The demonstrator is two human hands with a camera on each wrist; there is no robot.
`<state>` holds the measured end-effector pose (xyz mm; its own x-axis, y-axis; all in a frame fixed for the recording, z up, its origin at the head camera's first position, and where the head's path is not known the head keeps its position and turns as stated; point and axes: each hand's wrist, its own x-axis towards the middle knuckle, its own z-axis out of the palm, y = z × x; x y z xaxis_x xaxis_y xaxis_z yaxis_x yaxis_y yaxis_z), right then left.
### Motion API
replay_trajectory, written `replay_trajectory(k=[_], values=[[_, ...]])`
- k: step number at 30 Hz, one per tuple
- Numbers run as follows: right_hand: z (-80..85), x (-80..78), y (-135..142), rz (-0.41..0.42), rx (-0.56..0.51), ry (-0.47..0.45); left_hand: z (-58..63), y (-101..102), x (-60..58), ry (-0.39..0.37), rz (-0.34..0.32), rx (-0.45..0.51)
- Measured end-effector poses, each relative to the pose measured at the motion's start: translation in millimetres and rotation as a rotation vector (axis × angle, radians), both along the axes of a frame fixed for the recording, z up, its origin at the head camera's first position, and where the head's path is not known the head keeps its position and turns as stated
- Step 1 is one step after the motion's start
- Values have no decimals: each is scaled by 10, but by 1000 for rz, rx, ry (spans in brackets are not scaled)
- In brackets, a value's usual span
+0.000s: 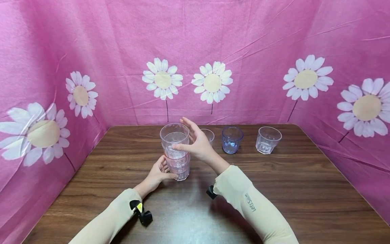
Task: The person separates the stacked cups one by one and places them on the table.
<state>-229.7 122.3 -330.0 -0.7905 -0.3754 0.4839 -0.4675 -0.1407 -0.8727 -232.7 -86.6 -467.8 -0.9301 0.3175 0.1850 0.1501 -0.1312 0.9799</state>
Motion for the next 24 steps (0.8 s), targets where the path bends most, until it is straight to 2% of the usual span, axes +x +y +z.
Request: replay_trajectory(k=[5, 24], values=[[-8, -12, -10, -12, 35, 0, 2, 1, 2, -2, -1, 4], [-1, -19, 3, 7, 41, 9, 8, 10, 8, -3, 0, 9]])
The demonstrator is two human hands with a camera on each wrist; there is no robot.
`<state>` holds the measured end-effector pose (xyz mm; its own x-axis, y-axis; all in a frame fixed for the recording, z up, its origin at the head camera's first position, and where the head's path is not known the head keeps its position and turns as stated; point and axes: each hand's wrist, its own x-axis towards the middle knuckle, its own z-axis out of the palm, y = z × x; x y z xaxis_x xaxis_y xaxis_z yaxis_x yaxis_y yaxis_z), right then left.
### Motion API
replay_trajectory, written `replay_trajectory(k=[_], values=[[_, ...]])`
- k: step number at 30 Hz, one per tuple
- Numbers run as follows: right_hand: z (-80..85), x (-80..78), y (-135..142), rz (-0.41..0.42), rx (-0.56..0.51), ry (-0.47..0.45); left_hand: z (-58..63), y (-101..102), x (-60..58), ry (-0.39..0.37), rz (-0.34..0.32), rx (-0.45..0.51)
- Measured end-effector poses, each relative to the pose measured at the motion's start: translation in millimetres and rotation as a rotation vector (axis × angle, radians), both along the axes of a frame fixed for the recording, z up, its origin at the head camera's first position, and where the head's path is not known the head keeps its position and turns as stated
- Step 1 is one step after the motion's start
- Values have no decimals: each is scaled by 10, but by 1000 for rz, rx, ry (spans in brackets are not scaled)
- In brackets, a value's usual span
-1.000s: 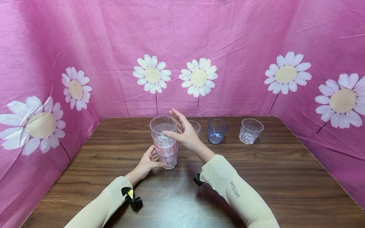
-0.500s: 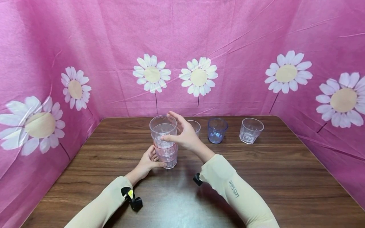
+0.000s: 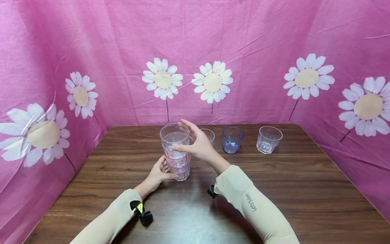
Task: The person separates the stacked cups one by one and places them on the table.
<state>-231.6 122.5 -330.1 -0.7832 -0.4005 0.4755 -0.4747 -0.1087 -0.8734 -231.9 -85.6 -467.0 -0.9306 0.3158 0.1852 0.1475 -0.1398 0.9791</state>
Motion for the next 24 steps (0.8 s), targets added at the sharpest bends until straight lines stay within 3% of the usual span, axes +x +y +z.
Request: replay_trajectory(k=[24], values=[[18, -4, -3, -85, 27, 24, -9, -13, -5, -2, -6, -1]])
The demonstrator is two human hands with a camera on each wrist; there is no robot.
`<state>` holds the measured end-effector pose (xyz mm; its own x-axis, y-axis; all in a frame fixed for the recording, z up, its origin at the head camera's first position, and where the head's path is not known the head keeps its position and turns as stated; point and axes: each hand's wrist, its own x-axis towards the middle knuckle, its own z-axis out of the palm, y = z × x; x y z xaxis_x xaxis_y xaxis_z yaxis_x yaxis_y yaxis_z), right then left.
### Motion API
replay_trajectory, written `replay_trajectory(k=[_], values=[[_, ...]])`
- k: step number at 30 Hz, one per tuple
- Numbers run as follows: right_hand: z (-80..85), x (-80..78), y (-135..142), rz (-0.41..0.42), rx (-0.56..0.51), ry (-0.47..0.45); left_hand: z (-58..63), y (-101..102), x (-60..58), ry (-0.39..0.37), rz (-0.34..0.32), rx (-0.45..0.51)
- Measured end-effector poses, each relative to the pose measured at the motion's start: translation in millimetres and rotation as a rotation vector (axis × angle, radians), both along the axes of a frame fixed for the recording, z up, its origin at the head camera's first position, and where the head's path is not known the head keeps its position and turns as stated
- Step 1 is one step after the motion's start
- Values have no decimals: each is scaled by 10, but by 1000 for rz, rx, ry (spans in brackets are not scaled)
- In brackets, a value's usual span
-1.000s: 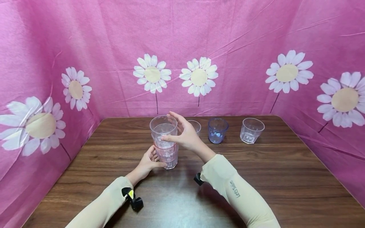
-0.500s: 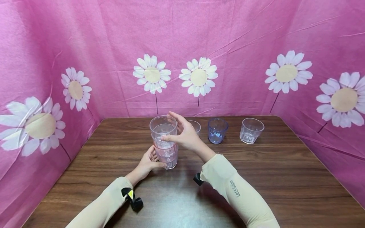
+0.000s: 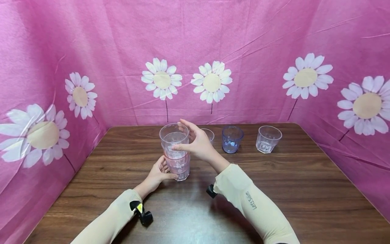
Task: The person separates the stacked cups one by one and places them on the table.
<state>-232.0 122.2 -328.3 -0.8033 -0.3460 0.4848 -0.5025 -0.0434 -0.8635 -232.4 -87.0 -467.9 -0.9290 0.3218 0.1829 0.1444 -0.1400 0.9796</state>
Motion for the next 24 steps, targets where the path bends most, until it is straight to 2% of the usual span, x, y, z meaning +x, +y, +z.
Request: replay_trajectory(k=[7, 24], values=[[14, 26, -11, -31, 23, 5, 11, 8, 4, 1, 4, -1], [32, 44, -19, -25, 29, 14, 24, 3, 12, 1, 5, -1]])
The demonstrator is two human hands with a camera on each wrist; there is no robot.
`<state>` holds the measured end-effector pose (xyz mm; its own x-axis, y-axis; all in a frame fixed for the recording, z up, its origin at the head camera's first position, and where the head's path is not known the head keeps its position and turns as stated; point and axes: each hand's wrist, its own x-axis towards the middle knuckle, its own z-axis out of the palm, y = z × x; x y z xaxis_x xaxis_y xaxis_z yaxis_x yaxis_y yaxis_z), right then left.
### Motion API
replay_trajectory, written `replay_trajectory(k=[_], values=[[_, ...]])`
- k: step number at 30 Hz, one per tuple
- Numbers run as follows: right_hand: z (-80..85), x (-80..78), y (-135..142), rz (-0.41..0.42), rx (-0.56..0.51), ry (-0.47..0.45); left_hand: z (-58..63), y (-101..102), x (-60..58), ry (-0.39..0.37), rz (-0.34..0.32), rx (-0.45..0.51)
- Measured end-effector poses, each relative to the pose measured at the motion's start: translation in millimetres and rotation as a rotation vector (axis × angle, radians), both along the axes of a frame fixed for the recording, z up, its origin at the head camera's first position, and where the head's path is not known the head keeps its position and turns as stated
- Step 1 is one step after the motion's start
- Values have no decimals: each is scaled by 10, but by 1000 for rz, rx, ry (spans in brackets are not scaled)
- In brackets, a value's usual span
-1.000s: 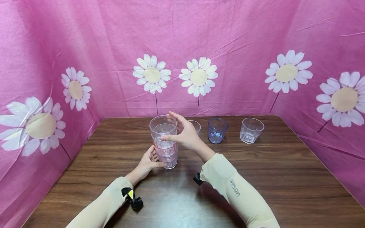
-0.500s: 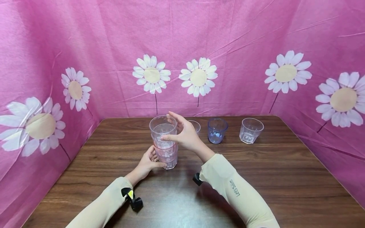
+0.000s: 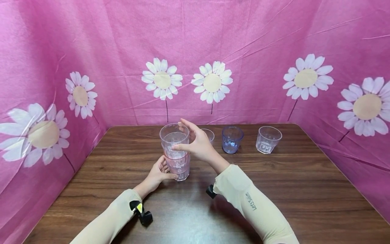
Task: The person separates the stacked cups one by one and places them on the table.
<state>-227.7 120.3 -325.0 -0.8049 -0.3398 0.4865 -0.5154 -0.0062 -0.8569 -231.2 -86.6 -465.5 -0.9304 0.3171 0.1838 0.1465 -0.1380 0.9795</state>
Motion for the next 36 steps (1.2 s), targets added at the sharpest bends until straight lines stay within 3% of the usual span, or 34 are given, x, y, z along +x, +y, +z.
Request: replay_trajectory(k=[12, 18, 28, 36], values=[[13, 1, 0, -21, 18, 13, -2, 0, 0, -9, 2, -2], [2, -11, -5, -51, -5, -43, -1, 4, 0, -7, 3, -6], [32, -42, 1, -129, 100, -50, 11, -6, 9, -4, 3, -4], [112, -46, 23, -60, 2, -57, 2, -1, 8, 0, -1, 0]])
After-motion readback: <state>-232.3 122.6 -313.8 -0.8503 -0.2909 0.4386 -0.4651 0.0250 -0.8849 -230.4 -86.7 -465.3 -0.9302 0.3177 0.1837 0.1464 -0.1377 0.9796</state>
